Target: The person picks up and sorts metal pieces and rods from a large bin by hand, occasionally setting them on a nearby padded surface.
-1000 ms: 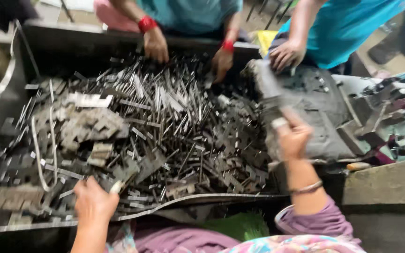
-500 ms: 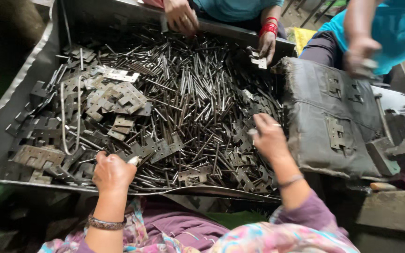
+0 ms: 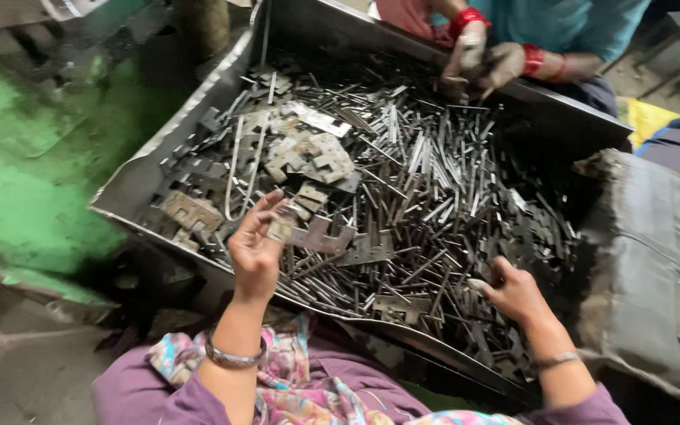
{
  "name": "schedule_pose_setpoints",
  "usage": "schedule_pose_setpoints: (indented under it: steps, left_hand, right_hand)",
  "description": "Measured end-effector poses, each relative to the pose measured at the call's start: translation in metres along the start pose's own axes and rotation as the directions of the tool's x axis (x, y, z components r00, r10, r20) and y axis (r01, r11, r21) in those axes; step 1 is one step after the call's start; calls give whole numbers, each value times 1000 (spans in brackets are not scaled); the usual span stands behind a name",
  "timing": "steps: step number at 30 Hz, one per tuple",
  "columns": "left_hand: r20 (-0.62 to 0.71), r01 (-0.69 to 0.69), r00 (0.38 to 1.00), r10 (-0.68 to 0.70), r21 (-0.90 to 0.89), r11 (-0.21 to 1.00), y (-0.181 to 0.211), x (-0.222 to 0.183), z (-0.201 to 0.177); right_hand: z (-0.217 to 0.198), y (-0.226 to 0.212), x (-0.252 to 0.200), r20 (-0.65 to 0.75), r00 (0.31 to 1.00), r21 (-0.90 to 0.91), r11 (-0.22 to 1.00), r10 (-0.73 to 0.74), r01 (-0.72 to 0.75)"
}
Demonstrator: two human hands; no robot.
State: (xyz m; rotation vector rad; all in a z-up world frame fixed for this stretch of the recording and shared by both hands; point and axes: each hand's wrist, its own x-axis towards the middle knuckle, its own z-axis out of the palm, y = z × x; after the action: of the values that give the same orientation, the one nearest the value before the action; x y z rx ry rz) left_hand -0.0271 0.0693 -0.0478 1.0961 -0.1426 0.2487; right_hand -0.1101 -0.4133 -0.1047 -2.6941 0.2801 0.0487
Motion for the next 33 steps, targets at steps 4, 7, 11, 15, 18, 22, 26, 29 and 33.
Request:
schedule_pose_setpoints:
  steps: [4,7,11,15,18,22,26,29,33]
  left_hand:
    - [-63,8,996,-56,-595,804,28,21,-10]
    - [-250,60,873,-418,-796,603,38,25,-3]
    - [203,449,893,-401,-389,804,24,21,14]
    - [172,-118,902,-395,981,157,-21,4,29]
    - [382,-379,868,-318,922,74,-60,-9,24]
    - [454,-488,838,-301,871,-45,-92,-8,10]
    - [232,-139,959,-162,884,446,-80,8,-6]
    - [-71,332,942,-329,359,872,-55,8,-4]
    - [114,520,836,-537,-481,706,-29,-8,5]
  right_hand:
    - [-27,-20,-34,-233,972,514,850,9,115]
    - [-52,-37,-47,-280,959,840,497,49,220]
    - [-58,-49,-50,-19,997,1000,-4,79,20]
    - [-37,-49,-46,79,992,997,-32,98,-76]
    - [-17,-52,-42,208,967,962,-207,144,-176]
    - [-2,-69,-36,304,943,943,-184,134,-278]
    - [-9,-112,-41,381,904,922,-151,193,-356]
    - [-16,-146,-42,379,915,925,-43,137,-377]
    - [-21,-174,-43,348,934,936,28,75,-351]
